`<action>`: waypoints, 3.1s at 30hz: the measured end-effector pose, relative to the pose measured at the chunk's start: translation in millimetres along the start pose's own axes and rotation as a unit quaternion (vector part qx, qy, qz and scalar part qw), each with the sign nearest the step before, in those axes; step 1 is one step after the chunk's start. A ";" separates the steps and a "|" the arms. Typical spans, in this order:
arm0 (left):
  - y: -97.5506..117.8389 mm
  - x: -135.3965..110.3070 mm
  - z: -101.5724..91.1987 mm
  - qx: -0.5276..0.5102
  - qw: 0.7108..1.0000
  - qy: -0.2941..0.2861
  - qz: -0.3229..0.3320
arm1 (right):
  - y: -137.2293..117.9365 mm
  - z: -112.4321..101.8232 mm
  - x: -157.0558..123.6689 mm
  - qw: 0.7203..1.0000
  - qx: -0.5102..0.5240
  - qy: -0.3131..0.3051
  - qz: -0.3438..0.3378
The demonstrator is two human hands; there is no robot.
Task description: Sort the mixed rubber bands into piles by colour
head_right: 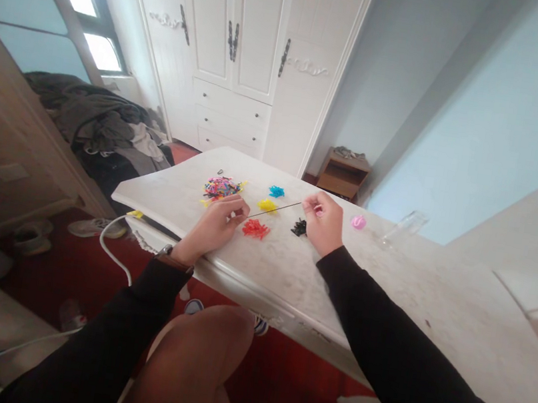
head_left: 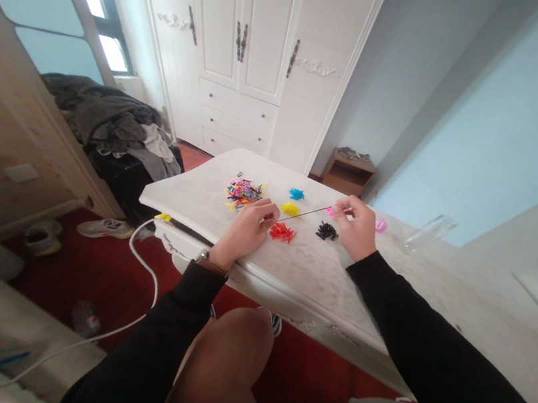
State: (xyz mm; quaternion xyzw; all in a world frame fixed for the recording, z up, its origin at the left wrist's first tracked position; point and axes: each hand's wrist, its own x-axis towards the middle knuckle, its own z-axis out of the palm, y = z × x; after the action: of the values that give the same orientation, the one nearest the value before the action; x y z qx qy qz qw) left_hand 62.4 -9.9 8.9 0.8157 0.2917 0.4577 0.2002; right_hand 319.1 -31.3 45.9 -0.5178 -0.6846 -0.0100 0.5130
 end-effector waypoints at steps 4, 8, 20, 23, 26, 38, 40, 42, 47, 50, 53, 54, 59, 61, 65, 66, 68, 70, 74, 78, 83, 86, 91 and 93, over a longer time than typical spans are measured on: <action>0.4 1.0 0.0 0.006 1.000 -0.026 0.003 | -12.6 9.5 -8.2 0.991 0.018 -0.120 -0.062; -2.2 1.5 0.0 0.010 0.999 -0.048 0.005 | -18.8 12.6 -11.1 0.976 0.029 -0.188 -0.102; -7.1 1.6 2.7 0.001 0.999 -0.037 -0.026 | 37.6 -25.6 13.7 0.990 -0.019 -0.132 -0.033; -7.9 1.3 2.8 0.007 0.999 -0.042 -0.029 | 45.7 -31.6 16.2 0.985 -0.023 -0.170 -0.033; -8.6 1.2 2.4 0.014 0.999 -0.041 -0.028 | 49.4 -33.9 16.0 0.978 -0.024 -0.205 -0.030; -2.2 2.6 -1.4 0.030 0.997 -0.014 -0.070 | 50.8 -29.1 13.6 0.979 -0.055 -0.190 -0.041; -4.4 4.4 -7.2 0.041 0.992 0.052 -0.106 | 50.7 -27.8 13.1 0.981 -0.050 -0.182 -0.042; -11.3 6.3 -17.1 0.058 0.978 0.131 -0.149 | 50.8 -26.5 12.4 0.982 -0.048 -0.178 -0.044; -36.2 5.8 -46.8 0.126 0.960 0.166 -0.187 | 51.0 -25.2 11.6 0.980 -0.050 -0.186 -0.055; -42.3 2.2 -54.4 0.145 0.971 0.099 -0.166 | 50.6 -25.5 11.6 0.980 -0.049 -0.187 -0.055; -42.2 0.3 -54.2 0.164 0.973 0.056 -0.150 | 50.7 -25.6 11.4 0.979 -0.046 -0.189 -0.059; -41.9 0.2 -53.5 0.168 0.974 0.045 -0.146 | 50.8 -25.6 11.4 0.979 -0.046 -0.190 -0.061; -43.3 0.4 -50.7 0.189 0.972 0.001 -0.138 | 50.0 -25.4 11.0 0.979 -0.051 -0.187 -0.061; -44.1 0.2 -50.7 0.198 0.970 -0.005 -0.138 | 49.3 -25.1 10.8 0.978 -0.052 -0.191 -0.059; -44.8 0.0 -51.2 0.202 0.971 -0.012 -0.127 | 48.9 -24.3 10.4 0.978 -0.055 -0.193 -0.054; -45.1 0.1 -51.1 0.200 0.972 -0.013 -0.122 | 48.7 -24.2 10.3 0.978 -0.056 -0.194 -0.052; -46.2 0.0 -50.7 0.194 0.975 -0.009 -0.112 | 48.1 -24.3 10.3 0.978 -0.056 -0.197 -0.049; -48.0 -0.4 -50.1 0.187 0.977 0.001 -0.103 | 46.8 -24.6 10.4 0.977 -0.057 -0.200 -0.047; -51.8 -1.5 -49.2 0.177 0.980 0.011 -0.090 | 44.0 -24.9 10.2 0.977 -0.057 -0.202 -0.046; -49.7 -1.4 -49.5 0.174 0.979 0.005 -0.104 | 42.4 -23.9 9.5 0.977 -0.057 -0.201 -0.050; -42.2 -1.9 -51.6 0.165 0.980 -0.019 -0.111 | 40.4 -22.8 8.9 0.975 -0.052 -0.209 -0.060; -40.1 -3.0 -52.8 0.170 0.979 -0.025 -0.105 | 39.2 -22.5 8.8 0.974 -0.051 -0.210 -0.067; -40.2 -3.0 -52.4 0.175 0.979 -0.029 -0.101 | 38.3 -22.4 8.2 0.974 -0.046 -0.210 -0.070; -40.5 -2.8 -51.8 0.178 0.978 -0.029 -0.103 | 37.3 -22.1 7.9 0.974 -0.042 -0.212 -0.069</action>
State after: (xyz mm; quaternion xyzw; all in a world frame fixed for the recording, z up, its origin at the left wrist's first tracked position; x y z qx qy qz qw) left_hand 4.7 21.7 9.1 0.8167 0.4450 0.3518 0.1058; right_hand 361.7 -20.6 42.7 -0.4806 -0.8110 0.0355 0.3318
